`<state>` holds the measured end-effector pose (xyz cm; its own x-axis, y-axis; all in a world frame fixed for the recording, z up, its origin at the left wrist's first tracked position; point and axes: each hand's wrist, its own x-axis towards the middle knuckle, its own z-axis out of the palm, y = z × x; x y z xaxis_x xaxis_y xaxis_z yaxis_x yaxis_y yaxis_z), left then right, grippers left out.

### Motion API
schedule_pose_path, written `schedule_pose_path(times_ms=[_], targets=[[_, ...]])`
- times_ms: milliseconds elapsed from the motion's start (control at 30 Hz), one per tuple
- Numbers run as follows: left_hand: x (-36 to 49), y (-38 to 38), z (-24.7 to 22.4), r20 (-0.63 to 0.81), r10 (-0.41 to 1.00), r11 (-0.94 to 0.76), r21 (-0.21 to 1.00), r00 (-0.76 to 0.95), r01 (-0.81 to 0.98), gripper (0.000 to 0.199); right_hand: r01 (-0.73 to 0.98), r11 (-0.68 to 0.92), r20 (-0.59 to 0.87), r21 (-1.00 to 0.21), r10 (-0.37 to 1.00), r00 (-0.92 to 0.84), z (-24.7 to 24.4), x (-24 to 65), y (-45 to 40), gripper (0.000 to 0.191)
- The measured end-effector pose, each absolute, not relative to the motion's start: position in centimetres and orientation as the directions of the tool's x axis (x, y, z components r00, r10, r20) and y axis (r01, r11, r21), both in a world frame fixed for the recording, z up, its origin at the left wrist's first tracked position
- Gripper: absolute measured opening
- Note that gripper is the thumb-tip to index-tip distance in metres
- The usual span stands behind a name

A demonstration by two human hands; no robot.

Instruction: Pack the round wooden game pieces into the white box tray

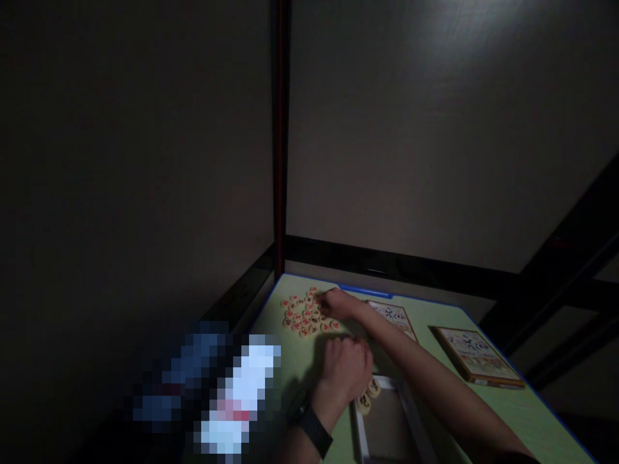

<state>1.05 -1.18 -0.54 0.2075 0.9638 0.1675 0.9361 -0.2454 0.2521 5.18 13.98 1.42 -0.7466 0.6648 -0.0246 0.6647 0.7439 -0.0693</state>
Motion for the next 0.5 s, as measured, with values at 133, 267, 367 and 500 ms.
schedule_pose_path(times_ms=[133,267,367,500], targets=[[1.2,-1.2,-0.8,0.182,0.962,-0.247,0.271,0.203,0.930,0.032,0.637,0.764,-0.004,-0.100,0.640,-0.768,2.1,5.5,13.6,0.016],[1.3,-1.2,-0.8,0.184,0.956,-0.273,0.271,0.229,0.923,0.031,0.556,0.815,0.017,-0.160,0.566,-0.824,2.5,5.5,12.8,0.021],[1.4,-1.2,-0.9,0.180,0.956,-0.274,0.285,0.230,0.919,0.032,0.444,0.869,0.028,-0.221,0.460,-0.887,2.3,4.9,12.4,0.023],[1.3,-1.2,-0.9,0.149,0.966,-0.249,0.312,0.211,0.917,0.034,0.401,0.885,0.025,-0.235,0.418,-0.908,1.8,4.3,12.2,0.029]])
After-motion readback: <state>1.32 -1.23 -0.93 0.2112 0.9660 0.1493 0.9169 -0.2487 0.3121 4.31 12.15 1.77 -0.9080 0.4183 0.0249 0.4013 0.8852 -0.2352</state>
